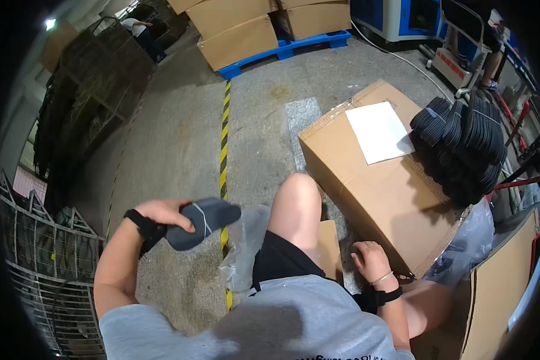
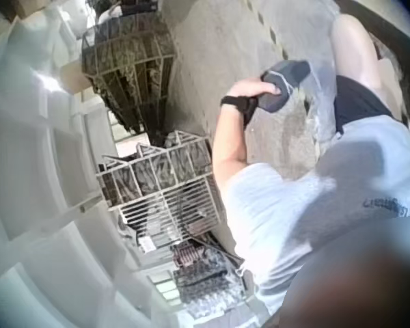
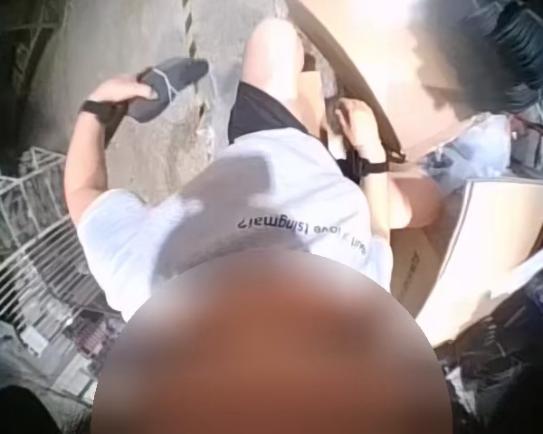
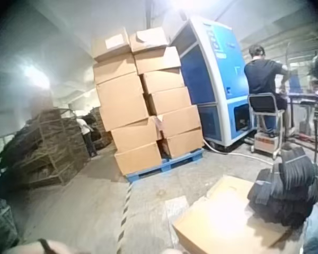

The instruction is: Group, count, and place shoe insoles into plastic bags for packaging in a factory setting.

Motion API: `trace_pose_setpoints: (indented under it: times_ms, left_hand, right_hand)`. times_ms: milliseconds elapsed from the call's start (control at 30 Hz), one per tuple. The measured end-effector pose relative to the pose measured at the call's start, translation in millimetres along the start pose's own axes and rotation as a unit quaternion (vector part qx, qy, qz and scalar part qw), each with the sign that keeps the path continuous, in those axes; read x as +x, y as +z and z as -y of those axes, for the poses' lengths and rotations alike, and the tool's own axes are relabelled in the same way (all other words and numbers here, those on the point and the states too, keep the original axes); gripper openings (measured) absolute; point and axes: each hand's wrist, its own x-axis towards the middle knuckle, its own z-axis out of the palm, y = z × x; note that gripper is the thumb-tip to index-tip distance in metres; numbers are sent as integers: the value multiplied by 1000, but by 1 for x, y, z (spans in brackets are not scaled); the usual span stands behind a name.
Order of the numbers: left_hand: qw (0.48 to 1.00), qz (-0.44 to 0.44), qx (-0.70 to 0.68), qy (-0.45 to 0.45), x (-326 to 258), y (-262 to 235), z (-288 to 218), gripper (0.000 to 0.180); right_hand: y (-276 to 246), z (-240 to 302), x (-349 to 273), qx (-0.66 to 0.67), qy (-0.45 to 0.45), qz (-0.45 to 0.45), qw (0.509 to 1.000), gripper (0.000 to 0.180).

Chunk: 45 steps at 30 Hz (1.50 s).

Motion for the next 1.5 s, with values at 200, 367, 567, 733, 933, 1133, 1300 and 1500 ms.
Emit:
trace_pose_setpoints:
  times_ms: [200,367,567,733,933,1133,1300,1500]
  left_hand:
    - [872,7,-417,255,1,6,-56,64]
    - [757,212,-526,325,68,44,-123,58]
    - [691,454,-471,307,110,126,-236,62]
    - [688,490,-444,300,137,164,-253,63]
    - [732,512,-346,287,152,149,-259,59]
    - [722,516,-367,280,171,144,-258,54]
    - [699,541,-371,284,195,146,-256,53]
    - [636,574,-452,247,211,146,-252,57]
  right_hand:
    - [-15,9,6,113,-2,-68,991,23]
    - [-58,47,21,199,-28,-172,964,28]
    - [-100,54,29,161,-41,-364,916,27]
    - [-107,37,18,178,47,-379,907,15]
    - [-102,36,26,136,61,-322,935,13]
    - [-99,47,38,10,19,-331,943,16]
    - [-88,47,51,-205,23,-306,929,22]
    - [-90,49,68,-130,43,-289,948,15]
